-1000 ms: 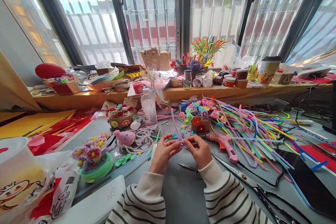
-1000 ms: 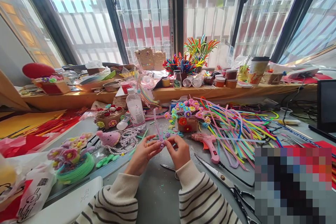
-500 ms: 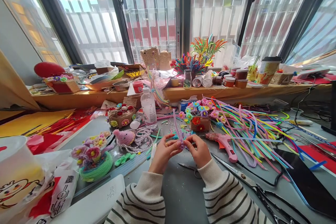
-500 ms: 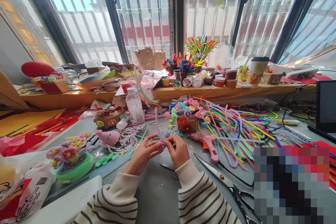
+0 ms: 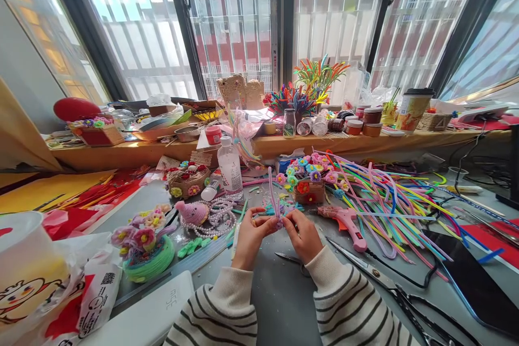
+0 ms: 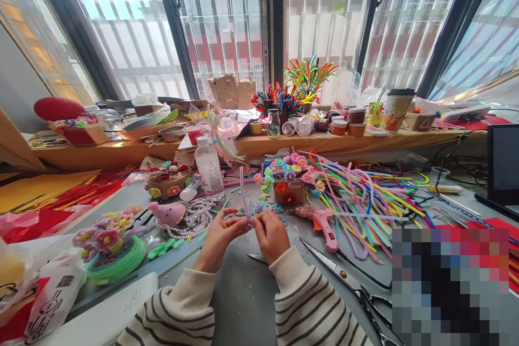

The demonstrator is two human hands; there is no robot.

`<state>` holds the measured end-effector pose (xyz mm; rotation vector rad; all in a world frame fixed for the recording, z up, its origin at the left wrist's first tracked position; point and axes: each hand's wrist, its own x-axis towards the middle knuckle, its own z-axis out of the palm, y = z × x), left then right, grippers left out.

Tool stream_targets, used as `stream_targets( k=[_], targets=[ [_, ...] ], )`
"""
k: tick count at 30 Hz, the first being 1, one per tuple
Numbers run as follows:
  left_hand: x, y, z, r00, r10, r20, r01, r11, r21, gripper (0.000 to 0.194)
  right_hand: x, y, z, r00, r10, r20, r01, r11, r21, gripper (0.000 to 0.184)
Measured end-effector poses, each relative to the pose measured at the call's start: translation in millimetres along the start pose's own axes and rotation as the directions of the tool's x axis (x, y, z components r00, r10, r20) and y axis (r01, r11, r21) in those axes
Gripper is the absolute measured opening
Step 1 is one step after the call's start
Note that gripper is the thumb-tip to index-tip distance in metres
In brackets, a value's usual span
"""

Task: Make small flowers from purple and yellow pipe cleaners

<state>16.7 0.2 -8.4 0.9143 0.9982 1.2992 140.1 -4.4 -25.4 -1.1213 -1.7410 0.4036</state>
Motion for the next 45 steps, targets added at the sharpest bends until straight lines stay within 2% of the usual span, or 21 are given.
stream_targets(
  k=[3,4,6,8,9,11,12,13,15,17,18,20,22,25,27,30,34,40,45],
  targets=[
    [-1.5,-0.2,1.1,0.998,0.067,0.005,-0.067,0.997,0.027,0.042,-0.3,0.5,3.0,0.991,0.117,0.063,-0.128,0.968,0.214,0.026],
    [-1.9,-0.3,1.4,0.996,0.089,0.009,-0.089,0.995,0.041,0.042,-0.3,1.3,4.7,0.976,0.187,0.115,-0.215,0.92,0.328,0.027],
    [-2.7,-0.7,1.8,0.992,0.126,0.021,-0.127,0.989,0.08,0.041,0.4,3.5,8.7,0.921,0.303,0.244,-0.388,0.753,0.531,0.03],
    [-3.2,-1.2,1.8,0.984,0.172,0.038,-0.175,0.977,0.125,0.039,1.7,5.6,12.4,0.868,0.363,0.339,-0.496,0.594,0.634,0.033],
    [-3.4,-1.4,1.7,0.978,0.201,0.049,-0.206,0.968,0.143,0.037,2.4,6.3,13.6,0.849,0.382,0.365,-0.526,0.539,0.658,0.033],
    [-3.4,-1.2,1.4,0.972,0.226,0.065,-0.234,0.96,0.154,0.036,3.4,6.8,13.8,0.829,0.404,0.386,-0.554,0.501,0.665,0.033],
    [-3.2,-0.8,1.4,0.974,0.218,0.067,-0.226,0.963,0.144,0.037,3.5,6.7,12.8,0.828,0.409,0.384,-0.556,0.513,0.654,0.032],
    [-2.8,-0.3,1.3,0.978,0.198,0.065,-0.205,0.97,0.128,0.038,3.4,6.3,11.0,0.842,0.406,0.356,-0.537,0.564,0.627,0.032],
    [-1.7,0.6,1.5,0.989,0.143,0.038,-0.146,0.984,0.098,0.04,2.4,4.7,5.7,0.911,0.357,0.209,-0.413,0.759,0.504,0.03],
    [-0.5,1.2,2.1,0.995,0.1,-0.01,-0.099,0.992,0.084,0.043,1.0,2.5,0.0,0.974,0.226,0.009,-0.218,0.929,0.298,0.025],
    [-0.1,1.3,2.4,0.996,0.086,-0.033,-0.083,0.993,0.082,0.044,0.3,1.5,-2.4,0.987,0.155,-0.051,-0.141,0.967,0.21,0.021],
    [0.2,1.4,3.0,0.996,0.07,-0.062,-0.065,0.995,0.08,0.045,-0.3,0.0,-5.2,0.993,0.073,-0.095,-0.06,0.99,0.131,0.019],
    [-0.2,1.5,3.5,0.996,0.059,-0.06,-0.054,0.996,0.077,0.045,-0.2,-0.1,-5.1,0.991,0.104,-0.08,-0.087,0.978,0.187,0.02],
    [-1.4,1.7,4.1,0.999,0.036,-0.025,-0.035,0.997,0.063,0.046,0.9,2.1,-1.9,0.968,0.248,0.027,-0.241,0.897,0.371,0.023],
    [-1.9,1.4,4.4,1.0,0.018,-0.014,-0.017,0.999,0.049,0.046,1.4,4.1,0.3,0.951,0.296,0.089,-0.305,0.851,0.427,0.026],
    [-2.3,0.9,4.3,1.0,-0.016,0.021,0.014,0.999,0.05,0.044,1.7,6.0,1.9,0.944,0.318,0.082,-0.319,0.828,0.461,0.028],
    [-2.4,0.7,2.9,0.994,-0.043,0.1,0.037,0.997,0.063,0.043,2.2,5.7,2.9,0.924,0.373,0.086,-0.355,0.751,0.557,0.031],
    [-0.6,-2.7,3.1,0.998,-0.047,0.043,0.045,0.998,0.036,0.046,3.5,5.3,4.8,0.9,0.423,0.106,-0.389,0.669,0.633,0.033],
    [-0.7,-2.6,4.4,0.994,-0.108,0.036,0.109,0.993,-0.047,0.045,3.1,8.4,6.8,0.886,0.446,0.125,-0.411,0.631,0.658,0.033]
  ],
)
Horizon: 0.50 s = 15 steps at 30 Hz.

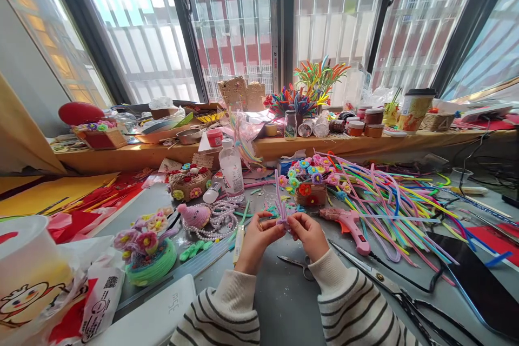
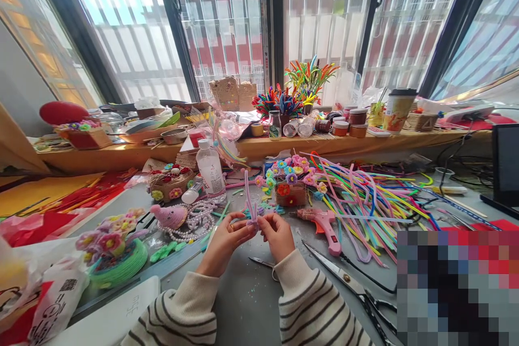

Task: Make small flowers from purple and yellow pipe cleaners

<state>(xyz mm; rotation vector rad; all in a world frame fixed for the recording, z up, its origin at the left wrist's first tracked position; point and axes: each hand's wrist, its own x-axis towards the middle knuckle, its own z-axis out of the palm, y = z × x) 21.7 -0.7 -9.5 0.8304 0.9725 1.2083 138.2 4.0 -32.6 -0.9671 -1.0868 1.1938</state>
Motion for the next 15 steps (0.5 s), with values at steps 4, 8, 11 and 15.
stream_targets(
  k=[4,8,11,15],
  targets=[
    [-1.8,3.4,0.3,0.999,-0.027,-0.02,0.026,0.998,-0.052,0.042,-0.4,-0.9,-0.1,0.995,0.034,0.089,-0.041,0.996,0.074,0.03],
    [-2.4,5.5,-1.7,0.999,-0.038,-0.02,0.037,0.998,-0.047,0.042,-1.0,-4.3,-1.1,0.98,0.018,0.197,-0.032,0.997,0.065,0.026],
    [-1.8,5.2,-3.6,0.998,-0.061,0.016,0.061,0.998,-0.025,0.041,-0.3,-4.2,-2.7,0.982,0.058,0.179,-0.069,0.996,0.058,0.028],
    [-1.1,4.5,-4.6,0.995,-0.088,0.05,0.089,0.996,-0.008,0.042,0.8,-2.0,-3.5,0.986,0.066,0.154,-0.073,0.996,0.04,0.029]
  ],
)
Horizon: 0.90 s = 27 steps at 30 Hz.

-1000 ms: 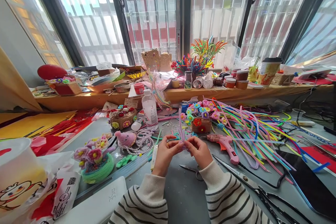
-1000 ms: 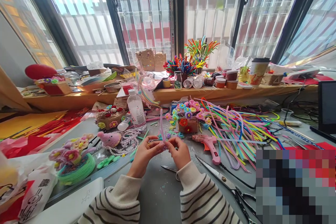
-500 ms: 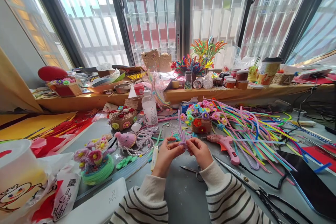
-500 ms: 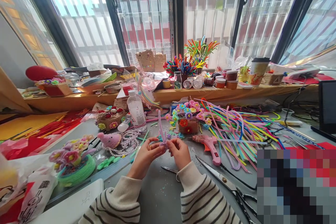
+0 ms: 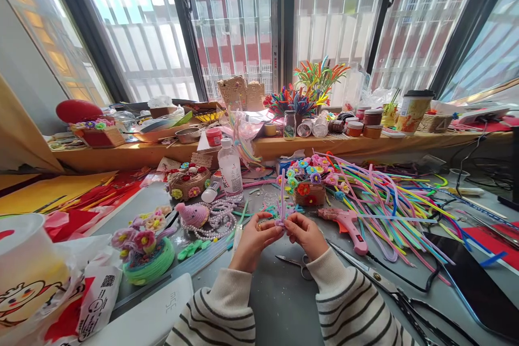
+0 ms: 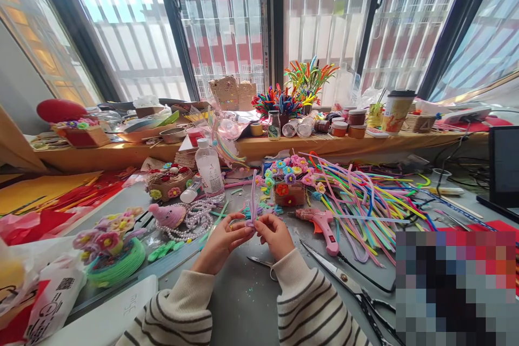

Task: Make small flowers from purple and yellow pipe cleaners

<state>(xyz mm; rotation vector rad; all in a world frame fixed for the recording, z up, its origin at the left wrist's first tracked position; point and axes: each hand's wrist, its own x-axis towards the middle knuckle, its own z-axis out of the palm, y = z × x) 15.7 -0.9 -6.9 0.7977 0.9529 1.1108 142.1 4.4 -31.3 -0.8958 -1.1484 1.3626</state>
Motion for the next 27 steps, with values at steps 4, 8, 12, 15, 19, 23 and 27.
stream_targets(
  k=[4,8,12,15,19,23,27],
  targets=[
    [0.1,0.6,0.6,1.0,0.005,-0.026,-0.005,1.0,-0.004,0.04,-1.0,-0.4,0.9,0.998,-0.053,0.013,0.054,0.993,-0.108,0.027],
    [-0.4,2.0,0.4,0.998,0.03,-0.049,-0.031,0.999,-0.016,0.038,-4.5,-4.8,-2.0,0.968,-0.251,-0.02,0.222,0.888,-0.402,0.022],
    [-1.6,1.6,-1.4,0.999,0.05,-0.018,-0.05,0.997,-0.054,0.035,-7.5,-8.6,-7.9,0.801,-0.595,0.064,0.431,0.5,-0.751,0.013],
    [-2.1,0.1,-2.3,0.997,0.069,0.021,-0.067,0.995,-0.069,0.034,-8.5,-7.7,-8.6,0.699,-0.676,0.233,0.511,0.246,-0.823,0.017],
    [-1.8,-1.3,-2.8,0.997,0.069,0.021,-0.067,0.995,-0.069,0.035,-9.6,-6.2,-6.0,0.618,-0.701,0.356,0.533,0.041,-0.845,0.018],
    [-2.0,-1.9,-3.2,0.997,0.075,0.022,-0.074,0.996,-0.058,0.034,-10.3,-7.1,-5.4,0.605,-0.682,0.411,0.53,-0.04,-0.847,0.016],
    [-3.4,-1.5,-2.7,0.996,0.08,0.033,-0.078,0.995,-0.063,0.035,-10.4,-7.6,-5.4,0.63,-0.665,0.401,0.523,-0.019,-0.852,0.015]
  ],
)
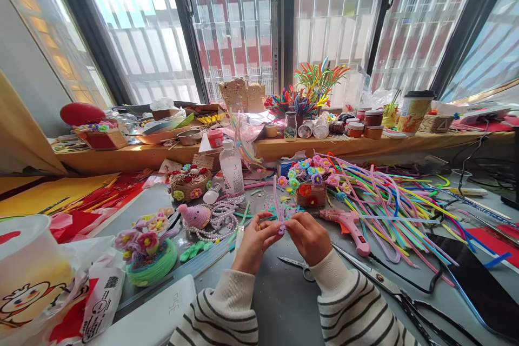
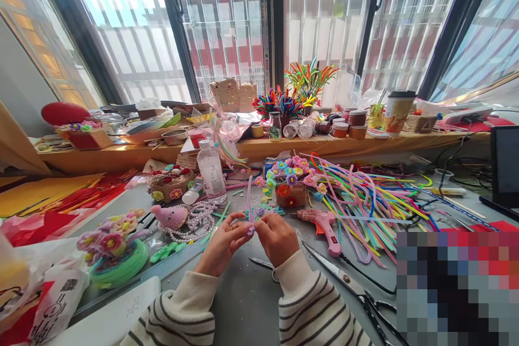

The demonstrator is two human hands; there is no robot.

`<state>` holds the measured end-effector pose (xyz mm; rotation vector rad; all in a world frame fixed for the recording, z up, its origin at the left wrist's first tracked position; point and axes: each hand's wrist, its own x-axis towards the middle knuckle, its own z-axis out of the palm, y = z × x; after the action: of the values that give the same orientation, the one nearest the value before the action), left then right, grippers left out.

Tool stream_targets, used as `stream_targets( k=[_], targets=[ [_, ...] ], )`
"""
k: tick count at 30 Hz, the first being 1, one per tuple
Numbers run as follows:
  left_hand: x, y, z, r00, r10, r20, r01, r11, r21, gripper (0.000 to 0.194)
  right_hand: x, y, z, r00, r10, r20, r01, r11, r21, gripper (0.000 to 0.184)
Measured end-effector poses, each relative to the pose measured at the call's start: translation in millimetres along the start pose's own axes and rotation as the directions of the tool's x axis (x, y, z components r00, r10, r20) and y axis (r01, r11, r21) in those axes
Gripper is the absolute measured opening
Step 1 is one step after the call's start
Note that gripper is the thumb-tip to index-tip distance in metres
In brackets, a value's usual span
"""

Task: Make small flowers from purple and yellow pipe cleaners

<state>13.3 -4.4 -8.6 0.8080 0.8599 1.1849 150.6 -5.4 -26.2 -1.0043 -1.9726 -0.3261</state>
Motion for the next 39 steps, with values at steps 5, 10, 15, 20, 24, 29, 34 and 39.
stream_targets(
  k=[5,10,15,20,24,29,34,39],
  targets=[
    [0.3,0.9,2.7,1.0,0.019,0.009,-0.019,1.0,0.014,0.037,-1.1,-1.7,1.8,0.996,0.083,0.039,-0.085,0.994,0.067,0.014],
    [1.9,-1.3,6.1,0.978,0.208,-0.007,-0.202,0.958,0.202,0.034,-2.8,-3.7,6.6,0.979,0.192,0.063,-0.199,0.972,0.123,0.011],
    [-0.2,-4.0,7.2,0.902,0.428,0.063,-0.415,0.816,0.402,0.025,-2.3,-6.6,9.6,0.948,0.309,0.073,-0.317,0.93,0.188,0.011],
    [1.5,-3.1,5.8,0.92,0.389,0.049,-0.379,0.849,0.369,0.029,1.3,-9.2,5.0,0.908,0.396,0.137,-0.417,0.819,0.394,0.01],
    [4.4,-2.0,5.1,0.946,0.324,0.012,-0.313,0.901,0.3,0.033,3.5,-9.8,2.3,0.846,0.475,0.244,-0.527,0.672,0.521,0.017],
    [2.8,-1.1,5.0,0.965,0.261,0.008,-0.253,0.928,0.275,0.036,3.3,-9.0,5.2,0.781,0.538,0.317,-0.607,0.537,0.586,0.022],
    [3.4,-0.4,6.2,0.998,0.06,-0.03,-0.054,0.986,0.155,0.037,1.3,-6.8,8.5,0.759,0.563,0.327,-0.622,0.478,0.62,0.023],
    [3.4,1.0,7.4,0.998,0.037,-0.042,-0.032,0.992,0.121,0.039,-0.3,-5.2,10.9,0.743,0.561,0.365,-0.635,0.418,0.649,0.024]
  ],
)
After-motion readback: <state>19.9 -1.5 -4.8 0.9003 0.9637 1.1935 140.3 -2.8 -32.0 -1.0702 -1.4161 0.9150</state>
